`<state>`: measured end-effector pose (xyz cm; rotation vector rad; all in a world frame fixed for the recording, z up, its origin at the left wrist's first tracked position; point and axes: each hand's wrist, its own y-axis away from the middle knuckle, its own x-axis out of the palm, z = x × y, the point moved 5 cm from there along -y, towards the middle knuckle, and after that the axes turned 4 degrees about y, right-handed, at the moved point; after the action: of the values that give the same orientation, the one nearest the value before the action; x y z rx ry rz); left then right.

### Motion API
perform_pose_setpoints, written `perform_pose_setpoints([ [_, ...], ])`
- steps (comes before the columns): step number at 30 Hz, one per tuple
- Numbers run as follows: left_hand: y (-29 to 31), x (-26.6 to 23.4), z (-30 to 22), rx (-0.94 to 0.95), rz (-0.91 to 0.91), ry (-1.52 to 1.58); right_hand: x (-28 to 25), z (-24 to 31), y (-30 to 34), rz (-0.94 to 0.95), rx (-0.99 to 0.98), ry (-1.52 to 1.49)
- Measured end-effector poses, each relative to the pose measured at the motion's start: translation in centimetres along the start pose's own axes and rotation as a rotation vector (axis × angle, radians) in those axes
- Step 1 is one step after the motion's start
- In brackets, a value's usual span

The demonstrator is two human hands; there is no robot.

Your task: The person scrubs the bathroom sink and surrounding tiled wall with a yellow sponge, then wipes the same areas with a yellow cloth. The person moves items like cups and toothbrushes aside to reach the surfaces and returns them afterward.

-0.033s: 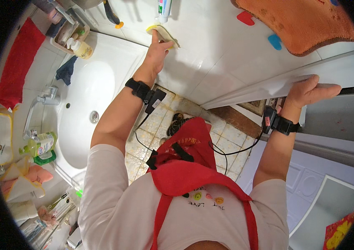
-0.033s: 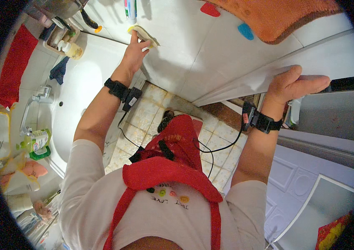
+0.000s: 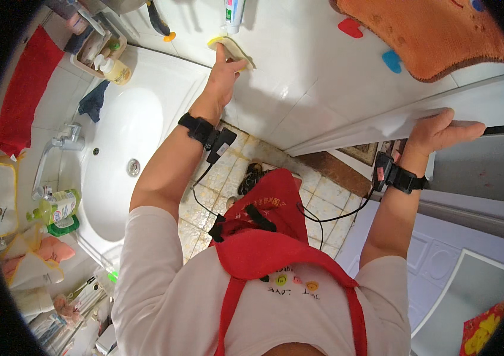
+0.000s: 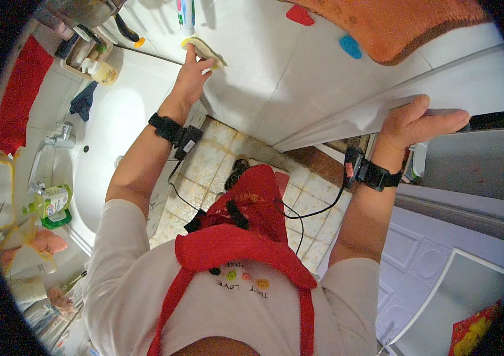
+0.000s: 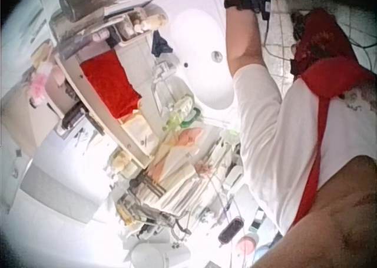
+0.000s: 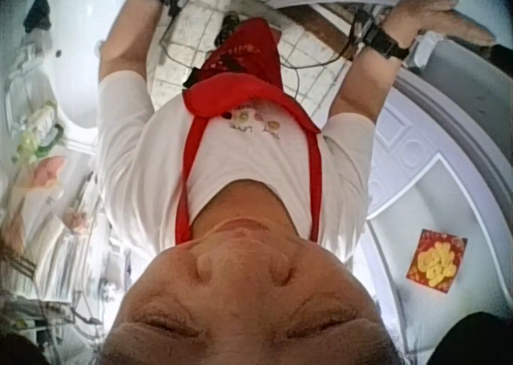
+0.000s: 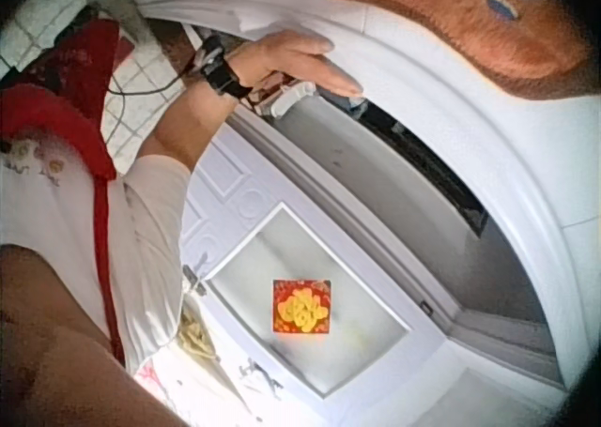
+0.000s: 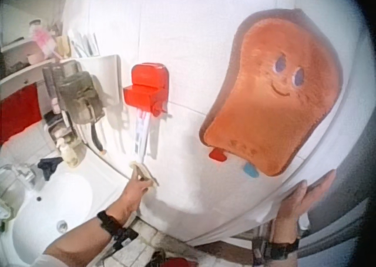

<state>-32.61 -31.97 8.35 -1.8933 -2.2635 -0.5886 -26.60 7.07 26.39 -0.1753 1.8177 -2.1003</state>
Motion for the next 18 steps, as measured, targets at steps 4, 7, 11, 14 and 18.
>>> perform_pose_setpoints([
  [4, -0.4, 0.0, 0.7, 0.047, -0.012, 0.065, 0.3, 0.7, -0.2, 0.046, 0.050, -0.061],
  [7, -0.8, 0.1, 1.5, 0.142, -0.023, 0.110, 0.5, 0.9, -0.2, 0.076, 0.128, -0.208],
  [11, -1.3, 0.1, 1.8, 0.376, -0.146, -0.142, 0.3, 0.6, -0.1, 0.019, 0.142, -0.045],
  [14, -1.2, 0.4, 1.7, 0.484, -0.218, -0.394, 0.1, 0.5, 0.0, 0.018, 0.047, 0.038],
  [18, -1.1, 0.7, 2.5, 0.644, -0.319, -0.473, -0.2, -0.8, 0.1, -0.038, 0.167, -0.029],
])
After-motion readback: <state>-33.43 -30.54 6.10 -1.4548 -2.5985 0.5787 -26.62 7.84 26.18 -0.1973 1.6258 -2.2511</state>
